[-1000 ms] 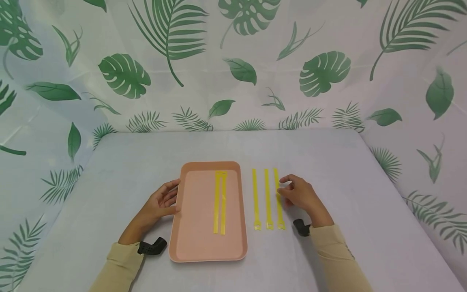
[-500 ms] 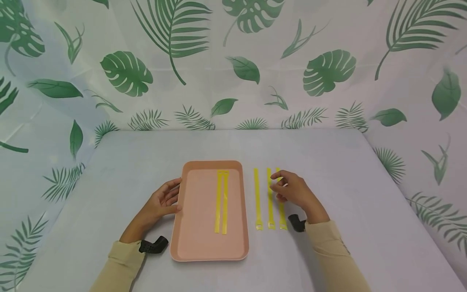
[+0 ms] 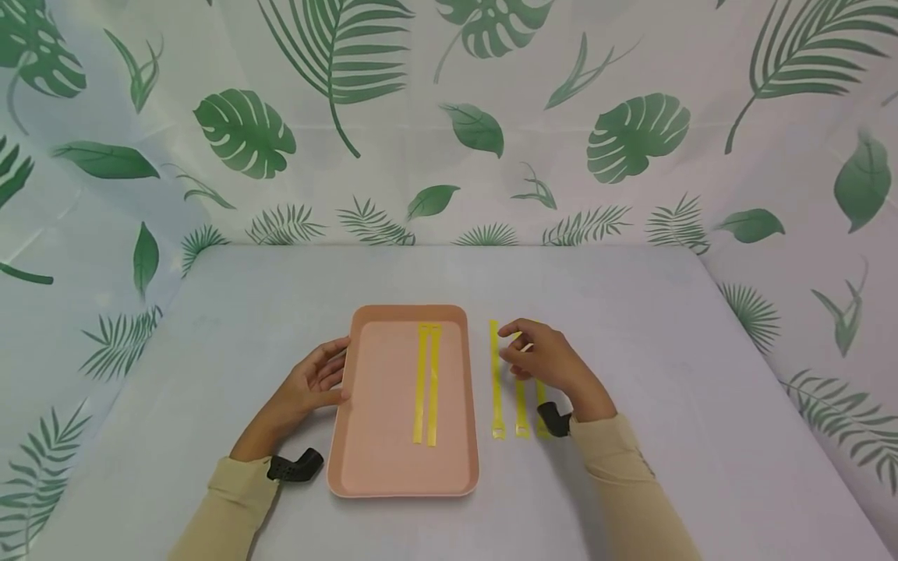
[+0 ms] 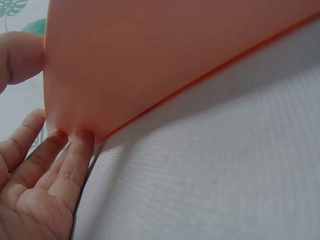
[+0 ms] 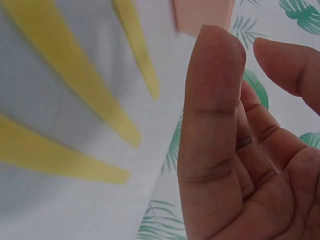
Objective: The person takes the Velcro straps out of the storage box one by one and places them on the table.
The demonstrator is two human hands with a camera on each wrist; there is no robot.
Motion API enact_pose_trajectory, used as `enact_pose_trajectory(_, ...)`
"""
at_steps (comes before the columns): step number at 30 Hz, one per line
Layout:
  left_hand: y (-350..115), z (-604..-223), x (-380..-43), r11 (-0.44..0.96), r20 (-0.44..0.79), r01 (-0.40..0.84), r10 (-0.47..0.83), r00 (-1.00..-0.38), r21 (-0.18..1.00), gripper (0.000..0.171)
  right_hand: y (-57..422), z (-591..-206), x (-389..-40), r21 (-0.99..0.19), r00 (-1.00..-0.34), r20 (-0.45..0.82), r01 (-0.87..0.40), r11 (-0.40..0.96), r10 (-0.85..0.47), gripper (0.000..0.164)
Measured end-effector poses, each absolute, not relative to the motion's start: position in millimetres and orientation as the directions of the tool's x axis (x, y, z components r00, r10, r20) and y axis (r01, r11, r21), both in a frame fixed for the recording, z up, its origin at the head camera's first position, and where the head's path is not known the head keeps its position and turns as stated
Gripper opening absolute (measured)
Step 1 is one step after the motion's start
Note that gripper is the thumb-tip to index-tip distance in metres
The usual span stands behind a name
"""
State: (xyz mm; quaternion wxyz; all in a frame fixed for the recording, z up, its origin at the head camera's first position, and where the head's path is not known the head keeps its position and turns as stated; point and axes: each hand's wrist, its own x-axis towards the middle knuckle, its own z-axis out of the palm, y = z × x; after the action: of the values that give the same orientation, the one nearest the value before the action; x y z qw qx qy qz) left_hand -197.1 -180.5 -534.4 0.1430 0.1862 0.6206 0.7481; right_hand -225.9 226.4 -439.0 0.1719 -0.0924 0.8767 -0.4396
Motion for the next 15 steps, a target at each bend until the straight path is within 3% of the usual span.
enact_pose_trajectory(15, -180.5, -531.6, -196.3, -0.184, 0.082, 0.000, 0.437, -0.896, 0.983, 0.094, 195.0, -434.4, -234.3, -0.821, -0.883, -0.173, -0.116, 0.560, -0.436, 0.036)
